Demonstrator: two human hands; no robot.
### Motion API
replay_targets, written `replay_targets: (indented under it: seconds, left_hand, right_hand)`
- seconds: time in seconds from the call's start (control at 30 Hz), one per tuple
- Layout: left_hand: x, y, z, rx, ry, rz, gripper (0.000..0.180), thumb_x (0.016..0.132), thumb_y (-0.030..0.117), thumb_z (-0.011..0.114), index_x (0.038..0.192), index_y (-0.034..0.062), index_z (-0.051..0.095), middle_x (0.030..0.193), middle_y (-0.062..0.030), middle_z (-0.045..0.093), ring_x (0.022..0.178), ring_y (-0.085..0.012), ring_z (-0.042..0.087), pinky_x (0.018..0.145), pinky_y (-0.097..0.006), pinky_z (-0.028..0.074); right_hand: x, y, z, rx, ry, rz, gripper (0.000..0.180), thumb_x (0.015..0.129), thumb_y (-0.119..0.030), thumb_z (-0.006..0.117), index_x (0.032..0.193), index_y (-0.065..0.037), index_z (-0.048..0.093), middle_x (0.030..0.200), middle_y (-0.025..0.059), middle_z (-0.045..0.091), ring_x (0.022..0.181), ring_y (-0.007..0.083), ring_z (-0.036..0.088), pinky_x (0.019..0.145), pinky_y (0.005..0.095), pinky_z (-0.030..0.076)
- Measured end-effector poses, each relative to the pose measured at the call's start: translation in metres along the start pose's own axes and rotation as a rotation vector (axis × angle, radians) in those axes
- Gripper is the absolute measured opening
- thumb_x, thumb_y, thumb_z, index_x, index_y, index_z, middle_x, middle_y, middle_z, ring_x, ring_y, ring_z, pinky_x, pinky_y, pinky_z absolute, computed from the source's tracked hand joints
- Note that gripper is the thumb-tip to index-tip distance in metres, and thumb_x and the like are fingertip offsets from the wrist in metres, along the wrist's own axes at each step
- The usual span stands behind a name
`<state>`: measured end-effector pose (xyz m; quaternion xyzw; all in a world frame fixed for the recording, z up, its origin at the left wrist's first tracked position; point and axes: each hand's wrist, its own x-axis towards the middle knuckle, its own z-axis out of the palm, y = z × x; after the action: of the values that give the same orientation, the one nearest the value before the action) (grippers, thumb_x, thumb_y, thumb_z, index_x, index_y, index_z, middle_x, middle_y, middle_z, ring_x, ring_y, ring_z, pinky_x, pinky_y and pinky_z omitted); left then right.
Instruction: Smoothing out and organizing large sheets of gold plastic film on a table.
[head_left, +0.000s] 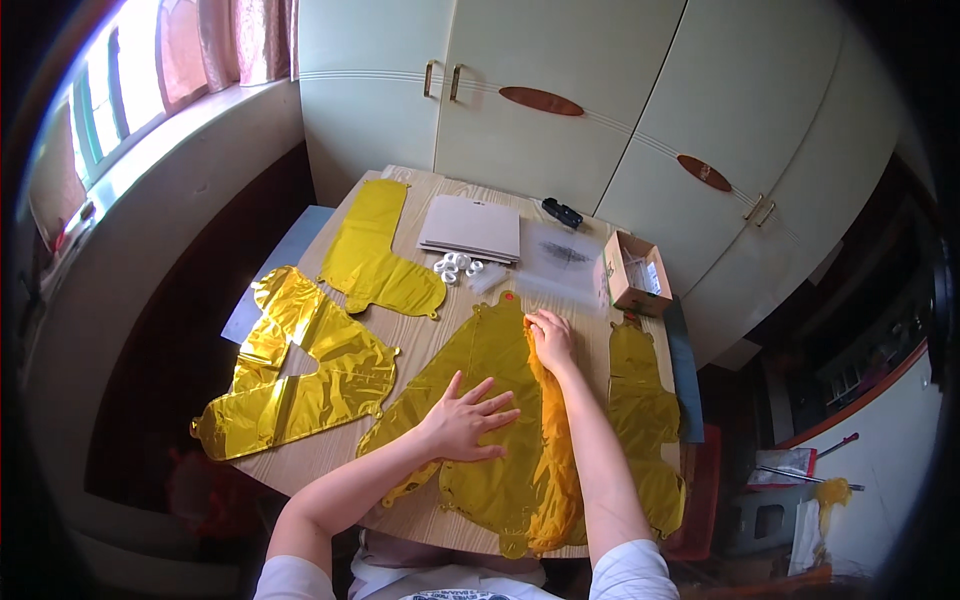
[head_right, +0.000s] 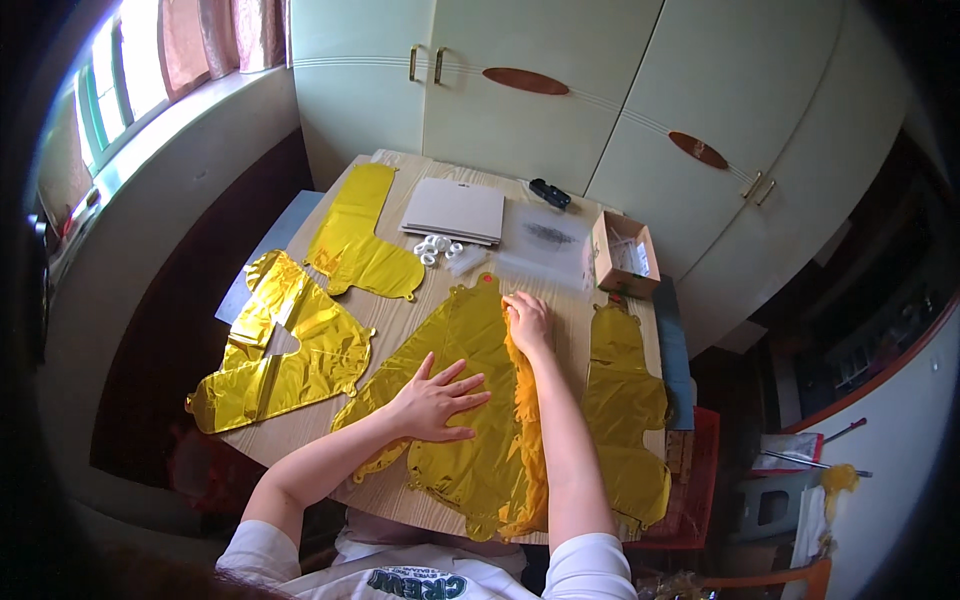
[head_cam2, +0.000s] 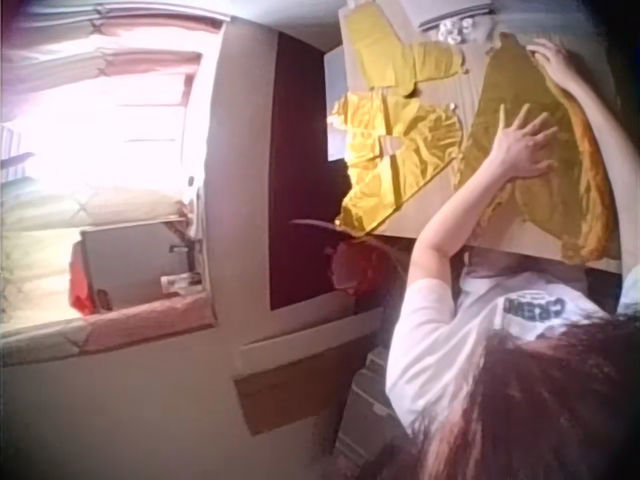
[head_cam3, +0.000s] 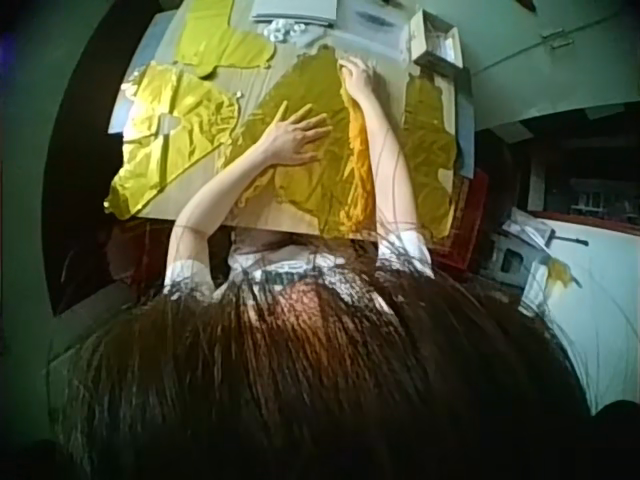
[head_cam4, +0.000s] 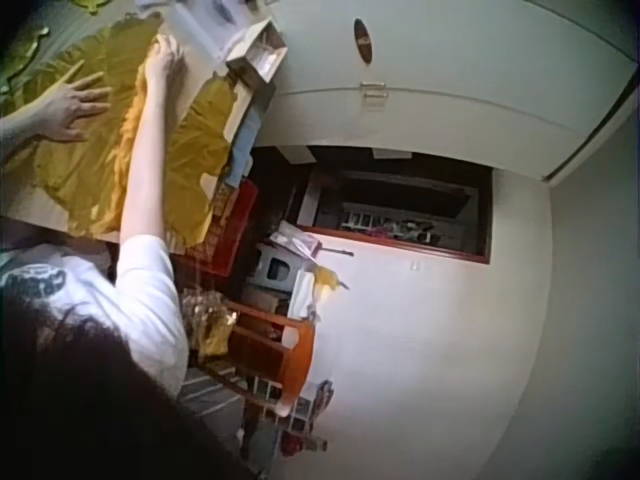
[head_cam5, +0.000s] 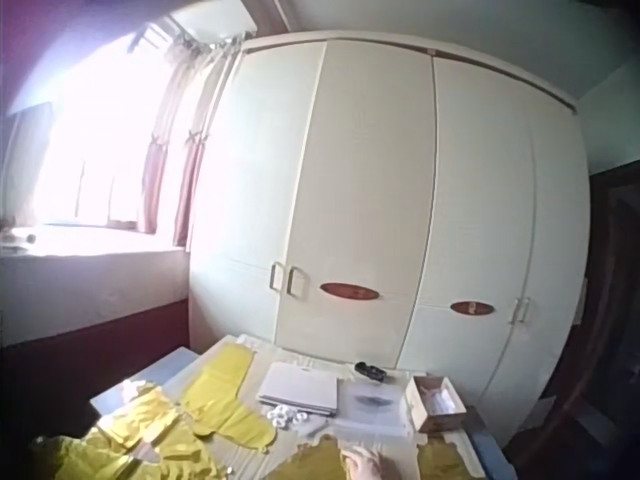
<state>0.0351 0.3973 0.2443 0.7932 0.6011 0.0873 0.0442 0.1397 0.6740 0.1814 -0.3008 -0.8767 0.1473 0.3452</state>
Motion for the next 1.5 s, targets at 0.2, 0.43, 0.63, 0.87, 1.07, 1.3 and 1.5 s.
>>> replay_targets:
  seconds: [0.2,0.43,0.63,0.87,1.07,1.3,1.5]
  left_hand:
    - [0.001,-0.002,0.002,0.040,-0.013,0.000,0.066,0.091,0.067,0.038,0.149,0.0363,0.035,0.157,0.0011,0.031,0.147,-0.0338,0.020,0.114,-0.068,0.008]
    - [0.003,0.000,0.000,0.046,-0.017,-0.006,0.063,0.092,0.065,0.037,0.149,0.0377,0.035,0.157,0.0011,0.031,0.147,-0.0346,0.020,0.114,-0.068,0.007]
    - [0.000,-0.001,-0.001,0.042,-0.024,-0.022,0.063,0.092,0.066,0.037,0.148,0.0381,0.036,0.157,0.0006,0.031,0.147,-0.0349,0.021,0.113,-0.069,0.008]
    - [0.001,-0.001,0.000,0.031,-0.008,-0.012,0.062,0.092,0.066,0.037,0.148,0.0385,0.037,0.157,0.0002,0.031,0.147,-0.0354,0.021,0.113,-0.069,0.008]
    - [0.000,-0.003,0.003,0.045,0.013,-0.006,0.063,0.092,0.065,0.038,0.149,0.0389,0.035,0.157,-0.0008,0.032,0.146,-0.0362,0.022,0.112,-0.070,0.009]
    - [0.002,0.000,-0.001,0.053,-0.003,-0.012,0.065,0.091,0.066,0.038,0.149,0.0371,0.034,0.157,-0.0007,0.031,0.146,-0.0352,0.022,0.113,-0.069,0.009]
    - [0.001,0.000,-0.001,0.034,-0.014,-0.018,0.065,0.091,0.066,0.039,0.149,0.0381,0.035,0.157,-0.0008,0.031,0.147,-0.0352,0.021,0.113,-0.069,0.007]
  right_hand:
    - [0.000,-0.009,-0.003,0.014,-0.031,0.046,0.026,0.088,-0.022,0.064,0.112,-0.014,0.070,0.123,0.0112,0.063,0.117,0.0325,0.054,0.103,0.0418,0.041]
    - [0.000,-0.013,-0.008,-0.018,-0.071,0.081,0.040,0.084,-0.036,0.068,0.116,-0.013,0.068,0.129,0.0117,0.060,0.122,0.0328,0.051,0.107,0.0415,0.037]
    - [0.002,-0.015,-0.007,0.033,-0.069,0.087,0.042,0.084,-0.036,0.068,0.119,-0.012,0.067,0.130,0.0121,0.060,0.122,0.0327,0.051,0.107,0.0409,0.037]
    - [-0.001,-0.011,-0.047,0.055,-0.175,0.169,0.040,0.080,-0.042,0.071,0.105,-0.012,0.068,0.116,0.0097,0.060,0.116,0.0303,0.053,0.104,0.0434,0.037]
    - [-0.033,-0.059,-0.125,-0.351,-0.682,0.242,0.049,0.072,-0.050,0.075,0.101,-0.013,0.067,0.120,0.0118,0.056,0.122,0.0292,0.046,0.102,0.0474,0.036]
    - [-0.049,-0.055,-0.125,-0.294,-0.773,0.283,0.053,0.074,-0.046,0.077,0.102,-0.003,0.065,0.108,0.0170,0.063,0.102,0.0306,0.059,0.087,0.0365,0.047]
    - [-0.069,-0.055,-0.154,0.243,-1.067,0.535,0.049,0.086,-0.043,0.070,0.112,-0.002,0.066,0.099,0.0079,0.070,0.085,0.0135,0.062,0.074,0.0330,0.050]
